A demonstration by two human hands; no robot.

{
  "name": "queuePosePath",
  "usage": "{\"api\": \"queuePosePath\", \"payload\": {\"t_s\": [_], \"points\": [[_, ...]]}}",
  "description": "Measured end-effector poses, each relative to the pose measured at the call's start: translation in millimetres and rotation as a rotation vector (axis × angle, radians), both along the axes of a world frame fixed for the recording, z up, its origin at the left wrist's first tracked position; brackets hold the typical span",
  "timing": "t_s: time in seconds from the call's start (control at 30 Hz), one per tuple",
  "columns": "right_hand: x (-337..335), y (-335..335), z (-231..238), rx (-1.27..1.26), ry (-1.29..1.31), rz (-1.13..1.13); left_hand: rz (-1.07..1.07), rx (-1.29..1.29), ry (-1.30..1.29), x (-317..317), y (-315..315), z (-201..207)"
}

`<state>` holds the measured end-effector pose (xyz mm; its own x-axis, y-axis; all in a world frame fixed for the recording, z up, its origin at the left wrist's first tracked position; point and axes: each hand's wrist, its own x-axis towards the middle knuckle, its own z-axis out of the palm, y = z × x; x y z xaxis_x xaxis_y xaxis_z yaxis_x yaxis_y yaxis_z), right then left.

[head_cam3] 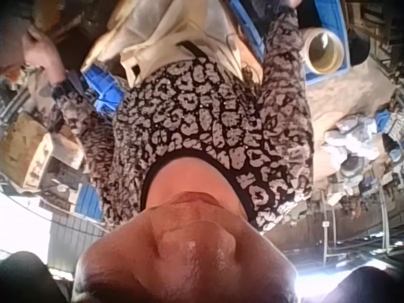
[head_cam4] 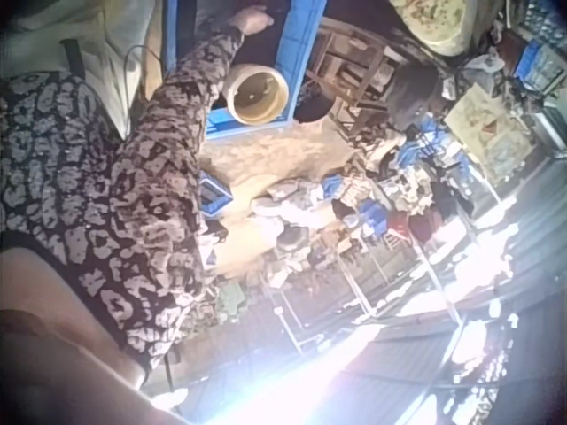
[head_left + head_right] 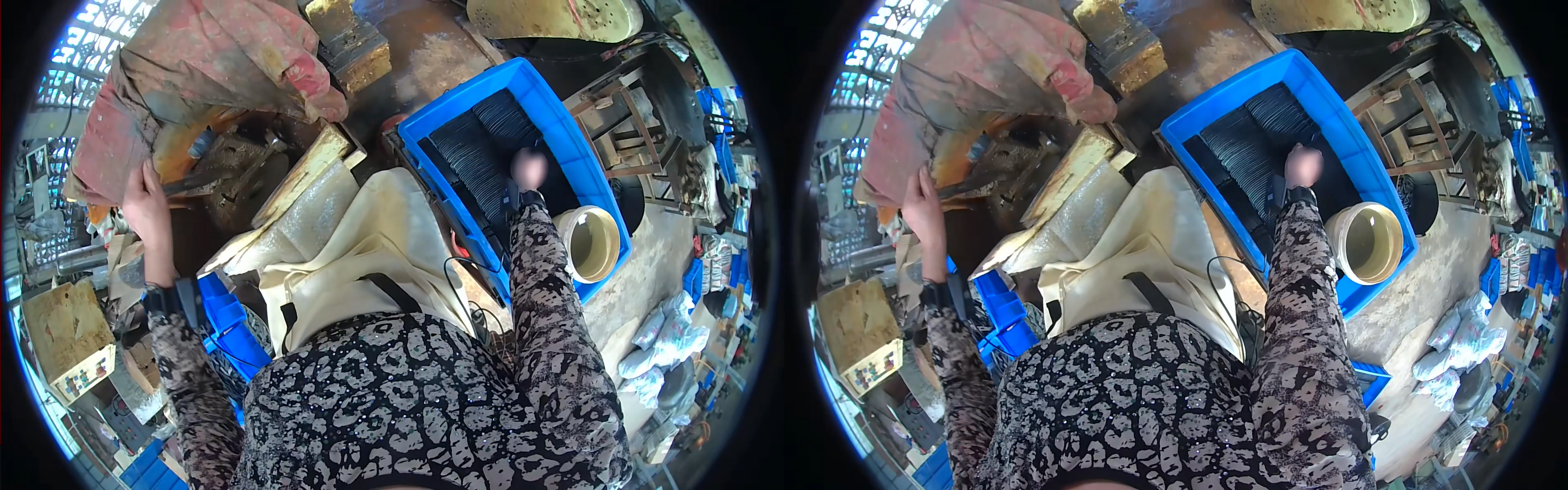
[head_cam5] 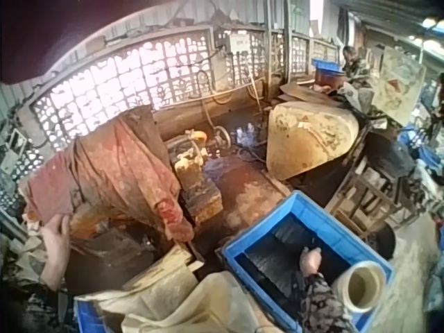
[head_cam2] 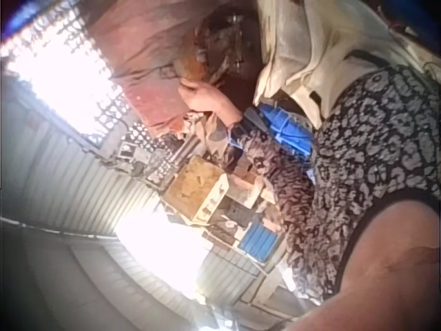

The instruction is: The person picks up metal pieces from a blue bin, places them into a machine to be ground, and then moves the finished pieces into a separate blue bin.

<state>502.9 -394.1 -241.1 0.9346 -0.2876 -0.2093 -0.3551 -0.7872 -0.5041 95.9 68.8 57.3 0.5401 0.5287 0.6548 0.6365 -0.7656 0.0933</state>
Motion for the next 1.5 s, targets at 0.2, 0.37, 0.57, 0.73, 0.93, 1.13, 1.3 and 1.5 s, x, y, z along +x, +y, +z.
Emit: {"api": "queuePosePath", "payload": {"t_s": [0.2, 0.37, 0.57, 0.73, 0.93, 1.13, 1.3, 1.5], "points": [[-8.0, 12.2, 5.9, 0.039, -0.017, -0.060, 0.064, -0.243, 0.110, 1.5, 81.3, 17.2], [-18.4, 19.2, 14.6, 0.040, 0.024, -0.124, 0.024, -0.273, 0.065, -2.4, 115.6, 23.1], [-29.7, 28.5, 16.2, 0.050, 0.028, -0.131, 0.036, -0.308, 0.089, -12.1, 151.0, 26.0], [-36.1, 32.4, 28.6, 0.044, 0.071, -0.147, 0.031, -0.332, 0.069, -20.4, 178.8, 24.3], [-26.2, 32.4, 55.7, -0.029, -0.012, -0.103, 0.003, -0.265, 0.096, -29.3, 198.2, 23.2], [-3.9, 27.6, 63.2, -0.098, 0.002, -0.073, 0.059, -0.052, 0.204, -23.3, 178.3, 35.0], [-0.6, 12.3, 46.8, -0.118, 0.035, -0.119, -0.016, -0.241, 0.033, -38.7, 143.1, 35.6], [-2.7, 7.3, 38.9, 0.093, -0.396, 0.159, 0.000, -0.235, 0.034, -108.7, 141.0, 17.1]]}}
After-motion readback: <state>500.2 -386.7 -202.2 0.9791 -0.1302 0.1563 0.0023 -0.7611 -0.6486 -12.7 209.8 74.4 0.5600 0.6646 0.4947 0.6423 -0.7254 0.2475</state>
